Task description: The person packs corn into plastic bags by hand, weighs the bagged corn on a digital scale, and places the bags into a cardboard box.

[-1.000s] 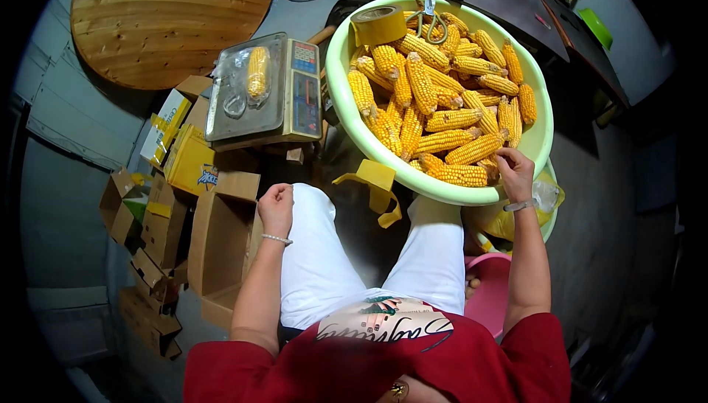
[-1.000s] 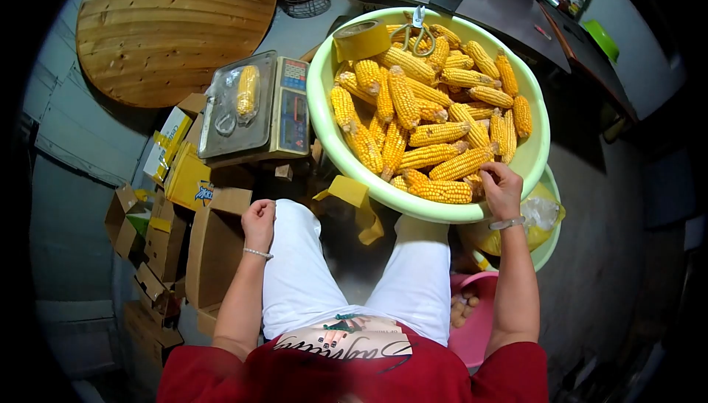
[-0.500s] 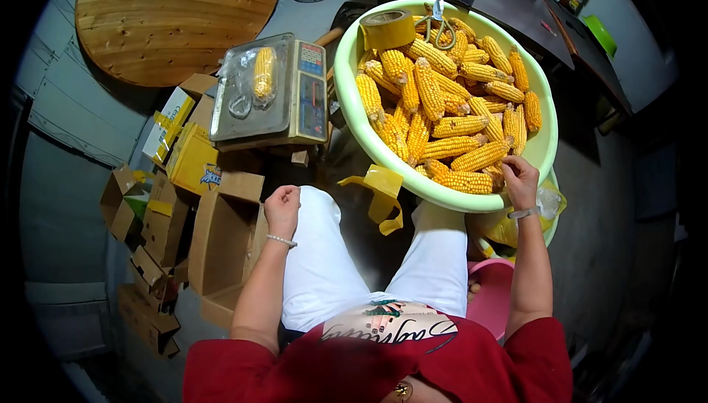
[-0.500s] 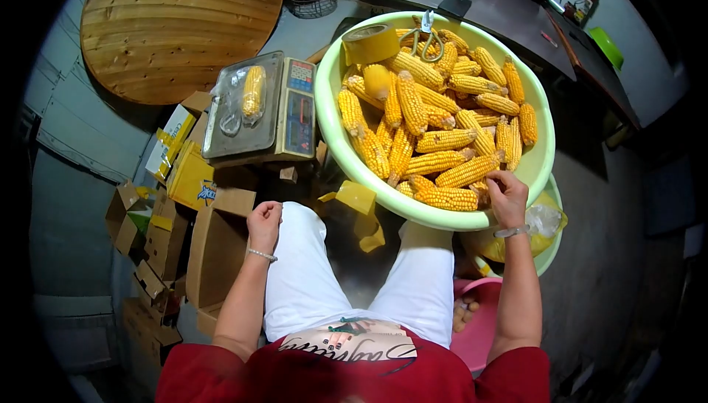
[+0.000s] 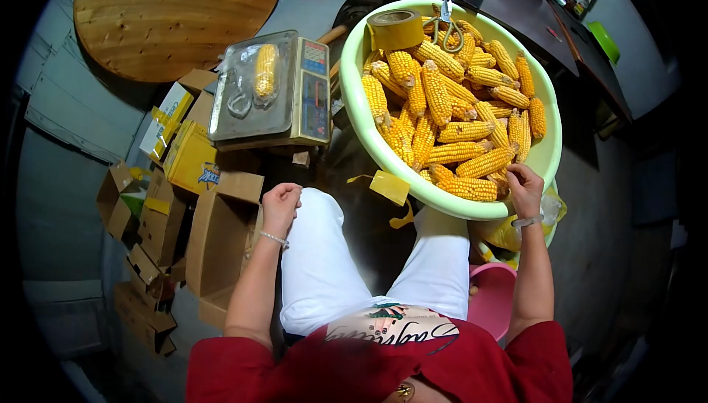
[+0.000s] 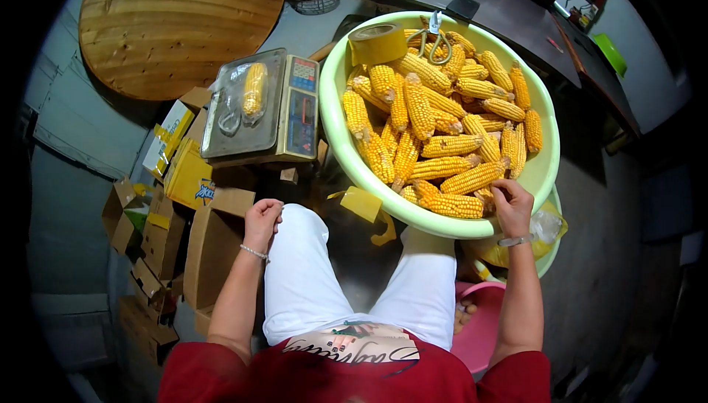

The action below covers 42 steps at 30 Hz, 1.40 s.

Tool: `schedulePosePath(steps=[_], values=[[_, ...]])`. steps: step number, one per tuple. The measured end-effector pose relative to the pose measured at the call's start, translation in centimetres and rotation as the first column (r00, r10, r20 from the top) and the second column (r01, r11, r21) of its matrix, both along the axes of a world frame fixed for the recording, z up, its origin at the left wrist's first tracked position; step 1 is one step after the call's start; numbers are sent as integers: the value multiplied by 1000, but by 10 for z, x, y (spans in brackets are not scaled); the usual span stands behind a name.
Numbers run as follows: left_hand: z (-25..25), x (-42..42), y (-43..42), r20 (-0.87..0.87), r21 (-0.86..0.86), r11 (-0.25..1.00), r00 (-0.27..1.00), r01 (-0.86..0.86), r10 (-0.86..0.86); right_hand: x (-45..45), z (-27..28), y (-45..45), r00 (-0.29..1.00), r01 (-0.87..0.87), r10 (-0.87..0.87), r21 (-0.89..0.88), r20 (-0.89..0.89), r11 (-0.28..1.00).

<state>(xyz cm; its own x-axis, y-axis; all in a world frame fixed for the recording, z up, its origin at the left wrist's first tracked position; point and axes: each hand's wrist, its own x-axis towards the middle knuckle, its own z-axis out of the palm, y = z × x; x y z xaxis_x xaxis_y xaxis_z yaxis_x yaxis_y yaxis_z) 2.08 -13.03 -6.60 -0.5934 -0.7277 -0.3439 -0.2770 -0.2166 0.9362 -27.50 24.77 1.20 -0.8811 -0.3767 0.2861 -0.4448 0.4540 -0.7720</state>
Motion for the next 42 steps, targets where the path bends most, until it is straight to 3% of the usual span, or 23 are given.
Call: schedulePosePath(steps=[5, 17, 20, 23, 26, 33, 36, 38, 42], values=[[-4, -12, -35, 4, 35, 999, 1000, 5, -5, 0, 3, -2, 1000, -3, 3, -8, -14, 1000], [20, -39, -116, 128, -149, 988, 990, -32, 51, -2, -4, 1, 1000, -8, 8, 5, 14, 1000], [11, -64, -162, 208, -285, 959, 976, 1, 61, -2, -1, 2, 1000, -12, 12, 45, 6, 999], [15, -92, -193, 280, -566, 823, 950, 45, 140, -2, -1, 2, 998, -10, 8, 32, 55, 999], [17, -110, -216, 287, -677, 734, 937, 53, 197, -1, -1, 1, 999, -9, 8, 16, 37, 1000], [31, -118, -235, 527, -617, 757, 828, 218, 190, 1, 4, -2, 1000, -15, 14, 48, 27, 999], [20, -124, -251, 612, -519, 836, 761, 181, 216, 2, 5, -3, 1000, -13, 12, 45, 24, 999], [-4, -132, -267, 427, -646, 763, 838, 20, 340, 3, 5, -4, 999, -9, 8, 34, 39, 999], [-8, -145, -303, 316, -609, 772, 836, -184, 449, 1, 4, -1, 998, -10, 7, 46, 61, 999]])
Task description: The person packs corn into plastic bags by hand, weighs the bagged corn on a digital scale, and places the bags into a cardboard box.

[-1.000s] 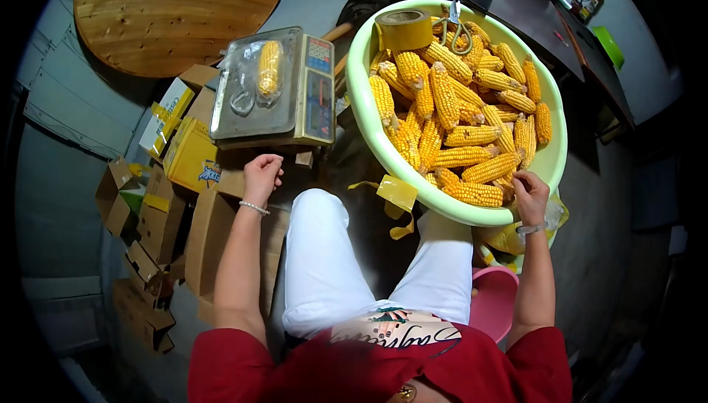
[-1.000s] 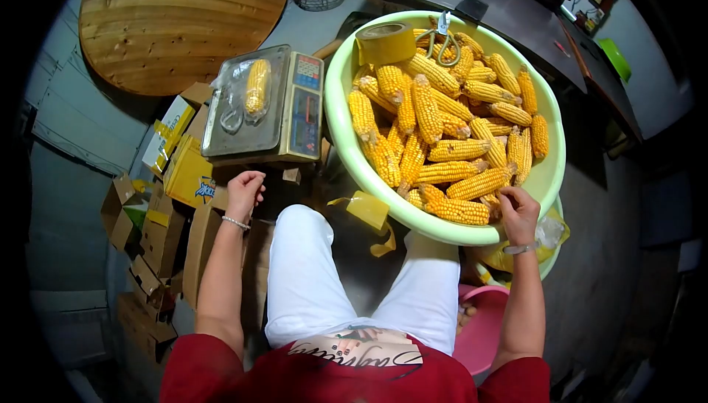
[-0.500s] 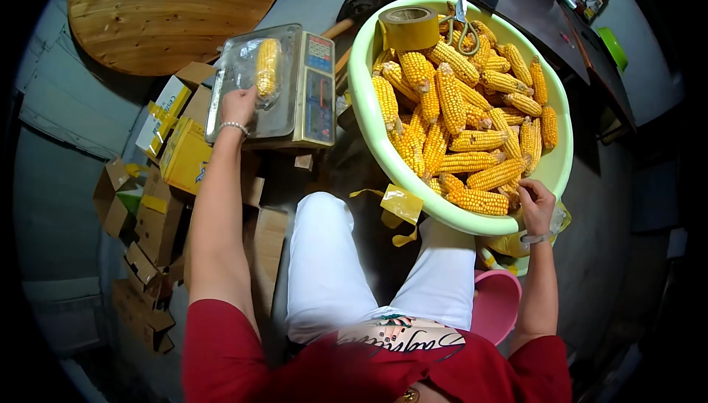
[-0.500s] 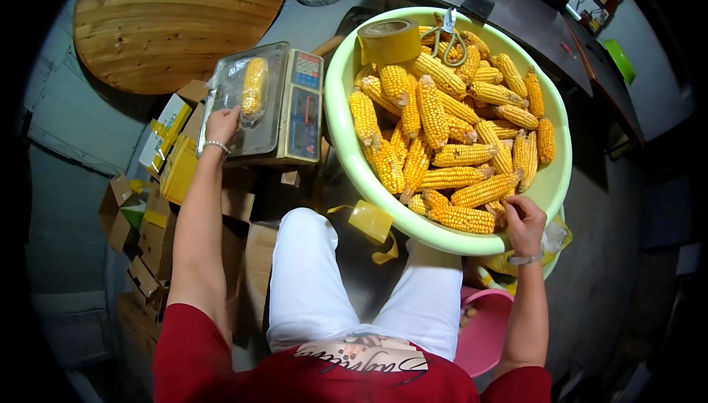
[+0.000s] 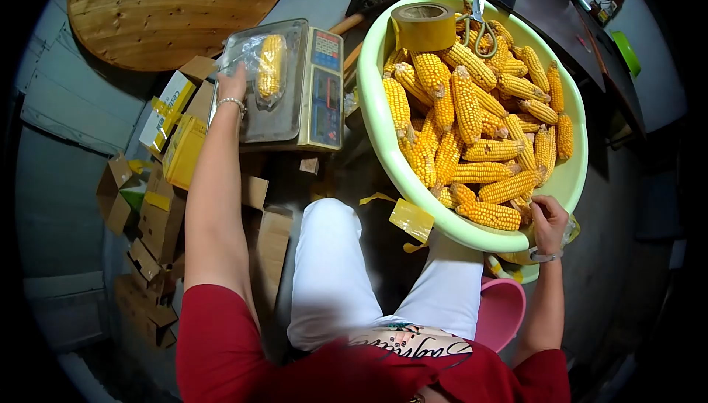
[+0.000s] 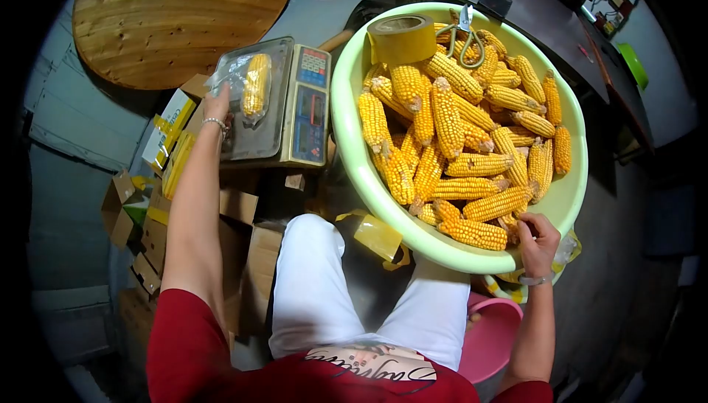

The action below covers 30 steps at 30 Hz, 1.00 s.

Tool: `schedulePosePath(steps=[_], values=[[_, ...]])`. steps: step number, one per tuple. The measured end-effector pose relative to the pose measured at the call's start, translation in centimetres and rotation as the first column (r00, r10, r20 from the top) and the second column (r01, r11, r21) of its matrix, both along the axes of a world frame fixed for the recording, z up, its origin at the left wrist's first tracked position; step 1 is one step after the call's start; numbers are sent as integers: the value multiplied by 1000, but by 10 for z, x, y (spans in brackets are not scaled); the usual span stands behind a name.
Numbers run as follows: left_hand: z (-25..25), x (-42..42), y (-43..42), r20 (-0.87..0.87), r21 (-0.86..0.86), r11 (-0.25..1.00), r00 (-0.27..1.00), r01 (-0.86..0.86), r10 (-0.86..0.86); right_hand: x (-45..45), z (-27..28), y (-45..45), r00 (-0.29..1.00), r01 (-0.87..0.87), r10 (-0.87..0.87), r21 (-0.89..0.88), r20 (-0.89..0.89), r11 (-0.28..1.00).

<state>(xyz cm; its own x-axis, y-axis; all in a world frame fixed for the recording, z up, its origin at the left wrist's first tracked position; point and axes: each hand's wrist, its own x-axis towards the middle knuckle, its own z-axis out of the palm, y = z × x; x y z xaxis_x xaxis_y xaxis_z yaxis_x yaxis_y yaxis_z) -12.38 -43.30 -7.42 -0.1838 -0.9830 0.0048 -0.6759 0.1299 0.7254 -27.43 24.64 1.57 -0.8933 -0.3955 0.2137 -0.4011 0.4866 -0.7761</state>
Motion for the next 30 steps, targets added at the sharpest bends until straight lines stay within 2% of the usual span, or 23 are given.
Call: schedulePosePath(steps=[2, 5, 7, 8, 12, 15, 18, 21, 22, 25, 26, 30], values=[[-4, -10, -16, -39, -32, 990, 990, -134, 133, 0, -1, 0, 1000, 6, -6, 10, 6, 1000], [3, -25, -20, -258, 92, 971, 937, -219, 236, -1, -3, 2, 1000, 7, -7, 1, 15, 1000], [56, -29, 22, -379, 234, 960, 895, -152, 234, 0, 1, -1, 1000, 3, -4, 32, 7, 999], [59, -33, 21, -375, 172, 966, 894, -195, 247, 1, 3, -2, 1000, 4, -4, 49, 4, 999], [27, -40, -29, -310, 44, 977, 926, -211, 214, 2, 6, -5, 1000, 11, -10, 73, -11, 997], [5, -39, -65, -368, -6, 993, 924, -115, 105, 1, 5, -5, 1000, 6, -4, 81, -22, 997], [0, -38, -88, -515, 87, 993, 857, 82, -26, 2, 3, -3, 1000, 0, 1, 75, -19, 997], [13, -41, -84, -650, 36, 990, 755, 136, -81, 4, 10, -8, 1000, -1, 3, 91, -22, 996], [32, -45, -57, -691, -39, 990, 712, 137, -126, 6, 12, -11, 1000, 2, 0, 98, -20, 995], [58, -52, -42, -583, -170, 967, 772, 188, -253, 5, 12, -9, 1000, 5, -2, 87, -31, 996], [68, -55, -37, -447, -291, 944, 851, 154, -277, 5, 10, -8, 999, 4, -1, 75, -37, 997], [106, -60, -2, -444, -381, 905, 821, 189, -358, 4, 10, -5, 999, -5, 7, 72, -31, 997]])
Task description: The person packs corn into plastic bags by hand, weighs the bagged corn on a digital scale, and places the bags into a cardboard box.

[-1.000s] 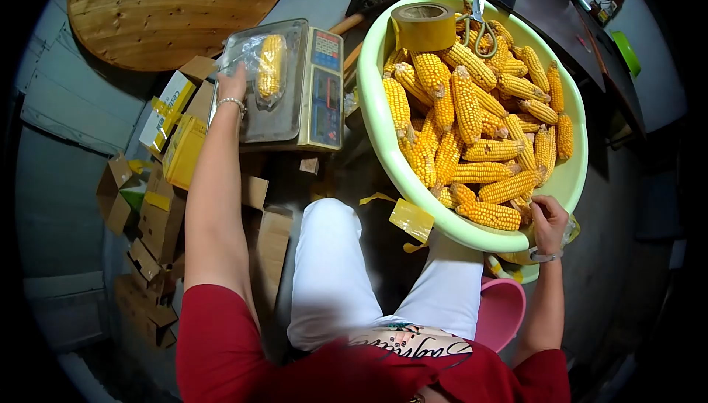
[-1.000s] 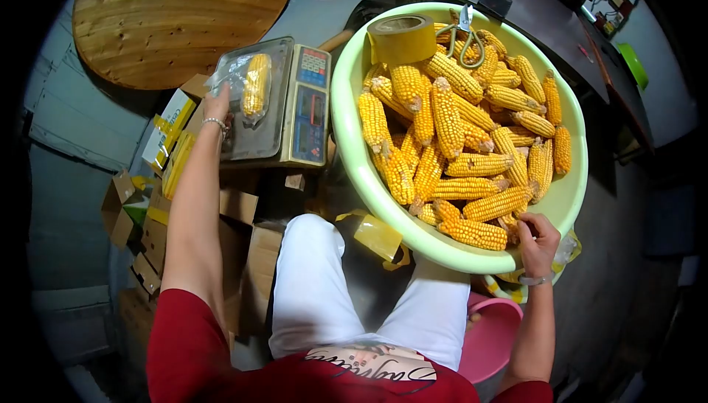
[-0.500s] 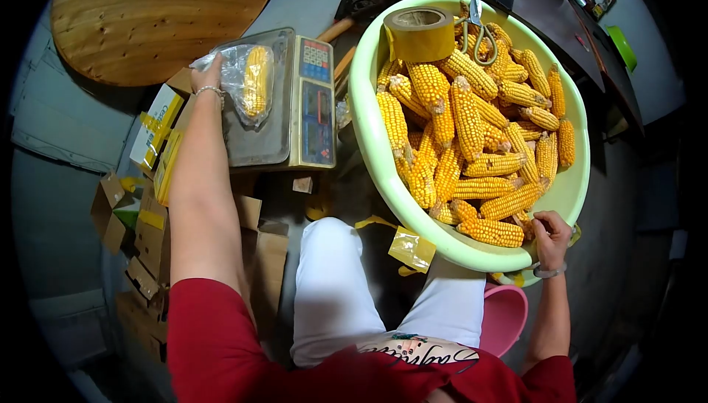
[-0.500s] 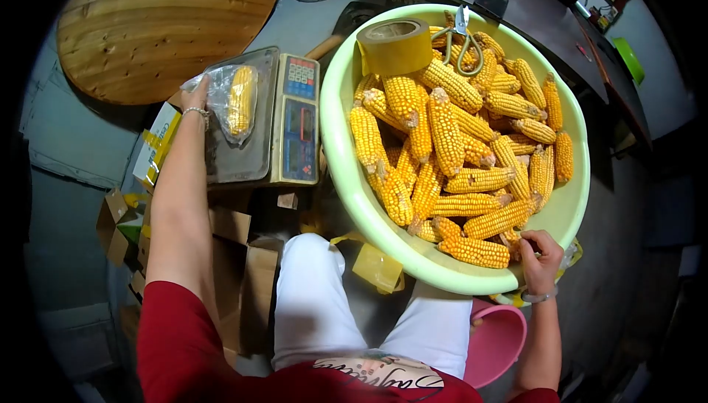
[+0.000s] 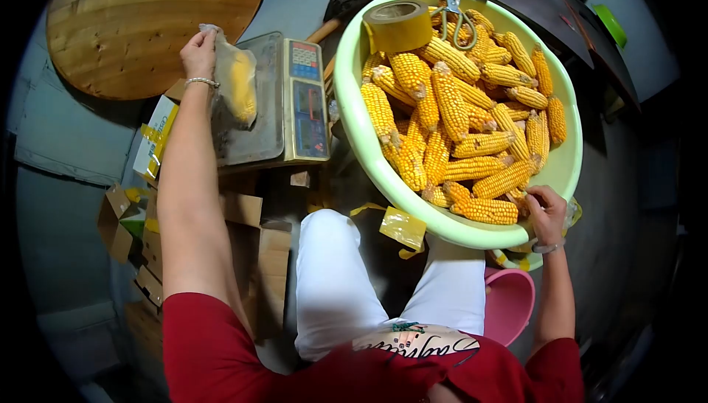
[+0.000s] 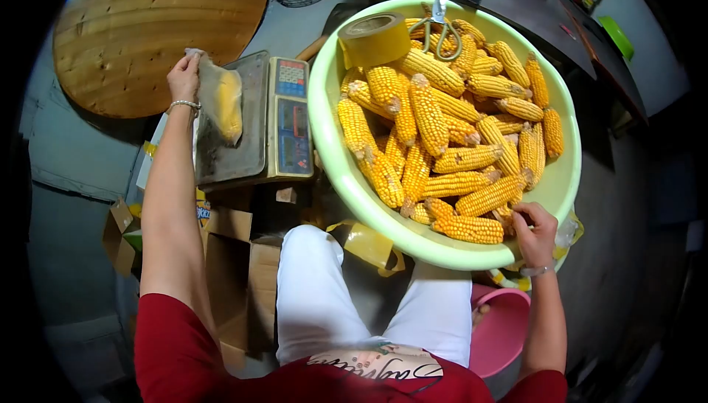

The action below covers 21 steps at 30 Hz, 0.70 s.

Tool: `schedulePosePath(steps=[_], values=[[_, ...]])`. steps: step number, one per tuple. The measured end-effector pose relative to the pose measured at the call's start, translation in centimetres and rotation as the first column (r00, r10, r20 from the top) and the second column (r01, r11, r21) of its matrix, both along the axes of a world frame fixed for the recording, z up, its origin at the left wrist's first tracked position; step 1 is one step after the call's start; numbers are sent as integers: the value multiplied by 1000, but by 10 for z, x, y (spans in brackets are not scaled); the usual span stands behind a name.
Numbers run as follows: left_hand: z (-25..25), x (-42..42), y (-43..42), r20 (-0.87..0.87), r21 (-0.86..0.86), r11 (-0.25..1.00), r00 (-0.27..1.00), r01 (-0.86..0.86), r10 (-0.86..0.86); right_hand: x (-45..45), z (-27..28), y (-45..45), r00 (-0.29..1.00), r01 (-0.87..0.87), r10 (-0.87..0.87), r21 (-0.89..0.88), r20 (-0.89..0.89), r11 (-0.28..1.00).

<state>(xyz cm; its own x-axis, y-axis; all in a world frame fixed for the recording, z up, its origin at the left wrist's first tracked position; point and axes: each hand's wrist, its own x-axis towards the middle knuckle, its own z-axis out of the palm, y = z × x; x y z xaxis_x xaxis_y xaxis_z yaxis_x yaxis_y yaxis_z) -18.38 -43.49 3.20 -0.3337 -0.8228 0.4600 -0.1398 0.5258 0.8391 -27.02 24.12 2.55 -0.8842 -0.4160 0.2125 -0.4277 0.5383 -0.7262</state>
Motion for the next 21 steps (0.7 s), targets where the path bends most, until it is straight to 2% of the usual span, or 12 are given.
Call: schedulePosePath(steps=[2, 5, 7, 8, 13, 14, 17, 19, 21], values=[[16, -3, 12, 7, -54, 998, 999, 32, -32, -1, -1, 0, 1000, -10, 10, -1, -15, 1000], [42, -8, 20, -80, -5, 978, 975, 207, -207, 1, 2, 1, 1000, -9, 9, 14, -26, 1000], [81, -8, 61, -130, 95, 955, 955, 279, -266, -1, -1, 3, 999, -12, 12, 5, -33, 1000], [100, -8, 79, -60, 85, 954, 957, 287, -283, -2, -4, 4, 1000, -8, 7, -29, -7, 1000], [170, -17, 163, -158, -43, 811, 798, 583, -582, -4, -9, 8, 1000, 5, -5, -134, 5, 991], [178, -18, 183, -167, -54, 778, 763, 626, -625, -4, -10, 8, 1000, 9, -8, -161, 2, 987], [186, -30, 203, -37, -57, 701, 700, 711, -713, -5, -11, 11, 1000, 13, -7, -210, 30, 978], [184, -37, 258, -79, -97, 636, 631, 765, -772, -7, -15, 12, 998, 15, 2, -269, 62, 963], [177, -35, 300, 45, -139, 580, 590, 803, -806, -8, -17, 15, 997, 23, 0, -288, 80, 957]])
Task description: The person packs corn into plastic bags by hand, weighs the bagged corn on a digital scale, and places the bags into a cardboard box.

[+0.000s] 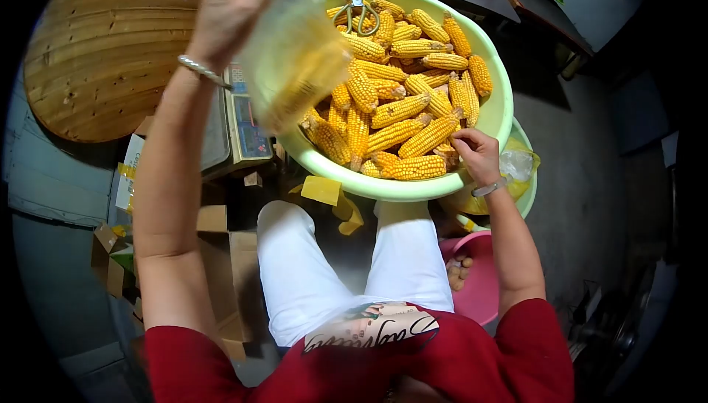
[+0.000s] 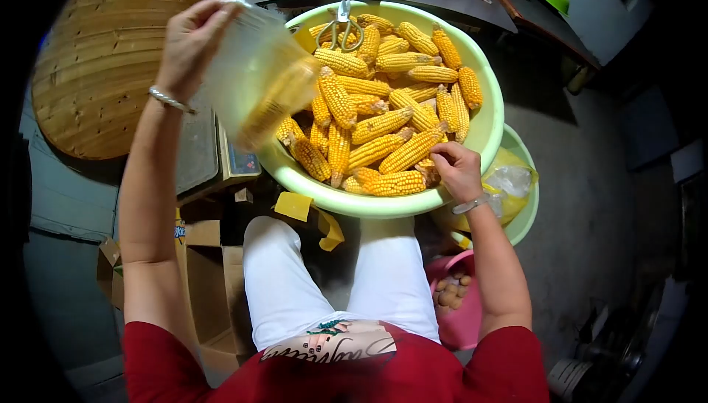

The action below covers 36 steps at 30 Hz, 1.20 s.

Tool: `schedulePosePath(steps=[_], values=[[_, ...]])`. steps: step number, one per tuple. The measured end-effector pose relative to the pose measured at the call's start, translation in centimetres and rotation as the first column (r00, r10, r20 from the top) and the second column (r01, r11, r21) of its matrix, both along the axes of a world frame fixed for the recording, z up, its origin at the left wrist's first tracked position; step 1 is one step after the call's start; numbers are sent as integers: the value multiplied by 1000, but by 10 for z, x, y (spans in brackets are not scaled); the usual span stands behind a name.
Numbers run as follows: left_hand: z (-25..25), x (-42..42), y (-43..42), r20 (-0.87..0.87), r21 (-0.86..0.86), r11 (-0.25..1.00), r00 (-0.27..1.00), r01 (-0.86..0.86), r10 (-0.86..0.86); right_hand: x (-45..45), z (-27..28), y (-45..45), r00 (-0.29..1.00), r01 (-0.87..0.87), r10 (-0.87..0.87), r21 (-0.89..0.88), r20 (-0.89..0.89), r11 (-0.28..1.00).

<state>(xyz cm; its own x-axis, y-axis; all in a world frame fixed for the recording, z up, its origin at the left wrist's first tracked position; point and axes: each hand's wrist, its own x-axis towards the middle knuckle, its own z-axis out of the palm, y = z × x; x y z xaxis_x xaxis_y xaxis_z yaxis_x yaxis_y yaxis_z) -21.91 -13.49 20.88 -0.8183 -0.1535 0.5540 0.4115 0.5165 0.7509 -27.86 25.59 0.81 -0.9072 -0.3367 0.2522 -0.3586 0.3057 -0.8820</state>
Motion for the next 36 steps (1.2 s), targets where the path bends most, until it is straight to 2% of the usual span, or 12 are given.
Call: schedulePosePath(steps=[6, 9, 10, 12, 14, 19, 23, 26, 27, 30, 34, 36], values=[[-61, -11, 84, 14, 5, 984, 984, 176, -177, 3, 6, 0, 995, 17, -8, -90, 103, 996], [-74, 0, 115, 204, -105, 975, 964, 197, -172, 3, 5, 2, 993, 8, 6, -117, 116, 993], [-83, 0, 120, 142, -83, 969, 965, 233, -220, 3, 6, 2, 992, 2, 15, -126, 128, 992], [-83, 6, 130, 230, -223, 938, 949, 266, -214, 0, 5, 3, 988, -51, 70, -136, 136, 989], [-91, 2, 137, 164, -136, 946, 948, 295, -272, 2, 15, -3, 981, -82, 109, -165, 160, 983], [-87, 7, 145, 126, -170, 946, 958, 277, -258, 13, 49, -23, 952, -296, 293, -32, -83, 955], [-87, 12, 146, 151, -161, 951, 959, 265, -242, 25, 67, -54, 926, -325, 321, 12, -201, 946], [-87, 13, 143, 143, -138, 955, 959, 262, -243, 17, 56, -77, 867, -489, 497, -139, 29, 861], [-87, 14, 141, 141, -133, 957, 961, 257, -238, 21, 55, -82, 839, -469, 510, -224, 191, 854], [-86, 17, 134, 199, -138, 966, 962, 218, -188, 24, 48, -95, 826, -370, 482, -364, 292, 855], [-70, 19, 122, 273, -227, 958, 956, 174, -109, 17, 47, -94, 645, -130, 644, -772, 411, 623], [-63, 18, 116, 207, -216, 956, 966, 200, -155, 16, 49, -87, 628, -24, 641, -813, 440, 581]])
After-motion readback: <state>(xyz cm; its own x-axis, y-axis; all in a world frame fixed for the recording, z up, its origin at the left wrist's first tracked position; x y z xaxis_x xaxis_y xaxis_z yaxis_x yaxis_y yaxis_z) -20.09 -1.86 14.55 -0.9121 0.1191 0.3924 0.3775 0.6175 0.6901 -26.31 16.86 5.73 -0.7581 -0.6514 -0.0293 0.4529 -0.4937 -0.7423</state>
